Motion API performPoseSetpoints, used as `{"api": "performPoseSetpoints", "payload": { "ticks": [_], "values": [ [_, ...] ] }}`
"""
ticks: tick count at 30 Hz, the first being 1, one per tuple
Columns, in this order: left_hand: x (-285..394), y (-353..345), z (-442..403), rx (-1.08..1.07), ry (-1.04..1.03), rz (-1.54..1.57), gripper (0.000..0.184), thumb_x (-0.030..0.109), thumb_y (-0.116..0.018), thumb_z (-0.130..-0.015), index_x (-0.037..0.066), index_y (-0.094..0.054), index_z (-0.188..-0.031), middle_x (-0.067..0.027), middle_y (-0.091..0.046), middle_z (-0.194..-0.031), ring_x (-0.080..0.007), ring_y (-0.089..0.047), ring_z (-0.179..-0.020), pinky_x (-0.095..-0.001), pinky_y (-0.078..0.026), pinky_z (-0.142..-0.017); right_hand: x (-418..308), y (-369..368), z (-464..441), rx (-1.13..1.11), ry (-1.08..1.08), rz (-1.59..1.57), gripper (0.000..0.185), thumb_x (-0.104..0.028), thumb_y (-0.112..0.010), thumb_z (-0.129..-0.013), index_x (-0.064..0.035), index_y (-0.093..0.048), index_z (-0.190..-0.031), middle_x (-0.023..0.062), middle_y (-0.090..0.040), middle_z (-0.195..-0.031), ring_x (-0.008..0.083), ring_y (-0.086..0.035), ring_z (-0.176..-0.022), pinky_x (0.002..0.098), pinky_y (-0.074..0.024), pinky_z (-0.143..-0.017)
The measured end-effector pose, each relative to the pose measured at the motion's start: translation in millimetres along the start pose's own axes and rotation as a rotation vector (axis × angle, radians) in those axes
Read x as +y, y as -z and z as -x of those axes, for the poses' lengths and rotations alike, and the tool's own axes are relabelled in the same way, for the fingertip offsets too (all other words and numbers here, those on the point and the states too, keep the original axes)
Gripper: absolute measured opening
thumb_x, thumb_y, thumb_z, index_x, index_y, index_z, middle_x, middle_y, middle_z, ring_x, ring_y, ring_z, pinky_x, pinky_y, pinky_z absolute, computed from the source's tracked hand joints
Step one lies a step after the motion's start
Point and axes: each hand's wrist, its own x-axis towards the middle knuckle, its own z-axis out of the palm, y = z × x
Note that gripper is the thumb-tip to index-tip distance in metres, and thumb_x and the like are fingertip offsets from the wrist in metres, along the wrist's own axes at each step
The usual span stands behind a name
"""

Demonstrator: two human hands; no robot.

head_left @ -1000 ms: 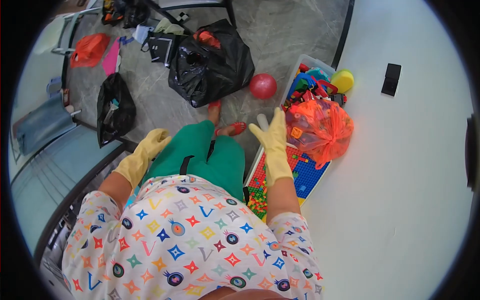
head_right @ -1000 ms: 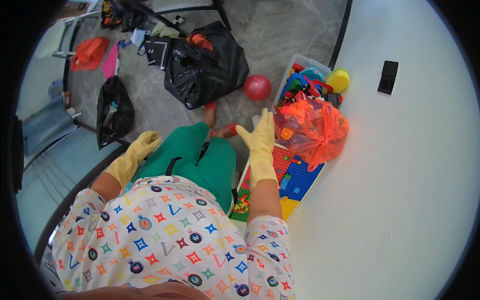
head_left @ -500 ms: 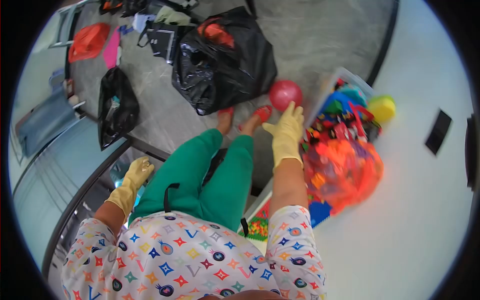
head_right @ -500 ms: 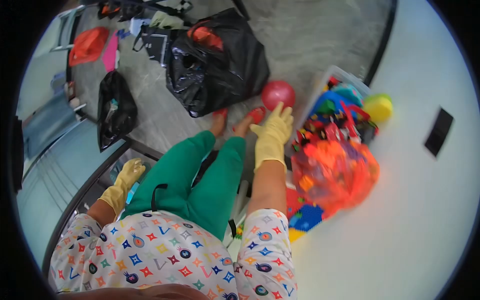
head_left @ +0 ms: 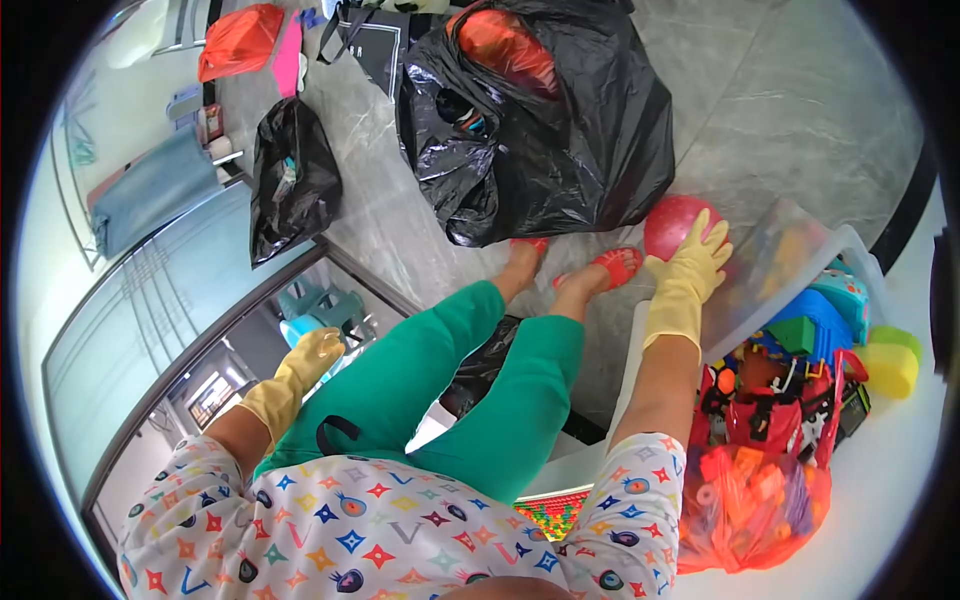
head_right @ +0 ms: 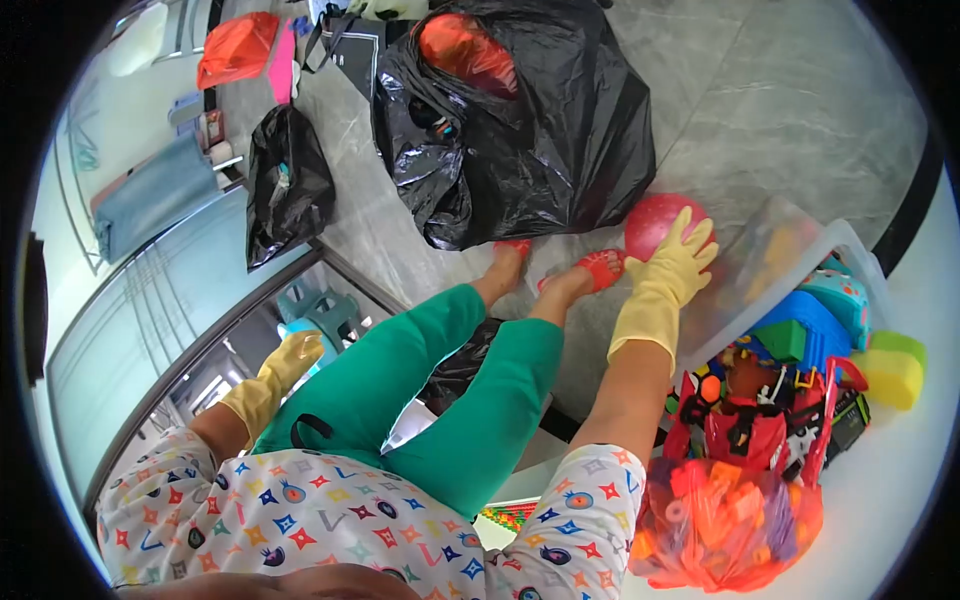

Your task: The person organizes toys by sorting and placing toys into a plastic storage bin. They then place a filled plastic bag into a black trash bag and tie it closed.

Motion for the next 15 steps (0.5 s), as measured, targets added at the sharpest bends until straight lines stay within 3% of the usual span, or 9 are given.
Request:
{"api": "performPoseSetpoints", "payload": {
  "ticks": [2, 3, 10, 12, 13, 15],
  "values": [
    [8.2, -0.6, -1.8, -0.014, -0.007, -0.012, 0.054, 0.033, -0.07, -0.096, 0.003, -0.059, -0.141, -0.0197, -0.066, -0.135, -0.032, -0.065, -0.124, -0.038, -0.05, -0.108, 10.9, -6.9, -15.0, 0.054, 0.007, -0.057, 0.131, -0.036, -0.098, -0.063, -0.0308, -0.016, -0.164, 0.0071, -0.018, -0.171, 0.0369, -0.024, -0.154, 0.0574, -0.0415, -0.115],
    [11.1, -1.6, -1.0, -0.008, -0.008, -0.019, 0.054, 0.032, -0.07, -0.096, 0.003, -0.059, -0.14, -0.0198, -0.066, -0.134, -0.0319, -0.065, -0.123, -0.0376, -0.05, -0.107, 16.5, -10.4, -21.1, 0.127, 0.03, -0.145, 0.128, -0.024, -0.1, -0.059, -0.0254, -0.023, -0.161, 0.0088, -0.031, -0.161, 0.038, -0.034, -0.147, 0.0569, -0.0466, -0.11],
    [10.0, -3.4, -1.8, -0.008, -0.111, -0.037, 0.047, 0.026, -0.071, -0.096, 0.007, -0.06, -0.137, -0.0173, -0.066, -0.131, -0.0306, -0.066, -0.119, -0.0376, -0.051, -0.103, 20.7, 29.4, -9.6, 0.108, 0.101, -0.135, 0.113, -0.03, -0.1, -0.056, -0.0199, -0.038, -0.151, 0.0111, -0.05, -0.142, 0.0406, -0.054, -0.13, 0.0488, -0.0531, -0.106],
    [-30.7, -11.9, -15.6, 0.043, -0.141, -0.089, 0.044, 0.024, -0.073, -0.095, 0.012, -0.061, -0.135, -0.0141, -0.064, -0.131, -0.0273, -0.065, -0.119, -0.0367, -0.051, -0.101, 25.6, 45.7, 10.5, 0.092, 0.097, -0.166, 0.116, -0.035, -0.1, -0.057, -0.0197, -0.037, -0.153, 0.0116, -0.048, -0.147, 0.0384, -0.05, -0.135, 0.0489, -0.0523, -0.107],
    [-66.3, -19.0, -29.9, 0.004, -0.156, 0.159, 0.043, 0.022, -0.074, -0.095, 0.013, -0.061, -0.135, -0.0123, -0.064, -0.131, -0.0253, -0.064, -0.12, -0.0354, -0.051, -0.102, 27.1, 53.7, 20.3, 0.093, 0.065, -0.202, 0.118, -0.035, -0.1, -0.058, -0.0197, -0.034, -0.155, 0.0127, -0.045, -0.151, 0.0388, -0.047, -0.139, 0.049, -0.0511, -0.109],
    [-65.9, -17.9, -30.3, -0.057, -0.089, 0.164, 0.043, 0.02, -0.073, -0.096, 0.011, -0.06, -0.136, -0.0118, -0.064, -0.13, -0.0242, -0.064, -0.119, -0.0349, -0.051, -0.102, 24.5, 72.4, 39.6, 0.124, 0.044, -0.304, 0.123, -0.034, -0.1, -0.059, -0.0202, -0.03, -0.159, 0.0147, -0.039, -0.159, 0.0401, -0.041, -0.145, 0.0493, -0.0477, -0.113]
  ]
}}
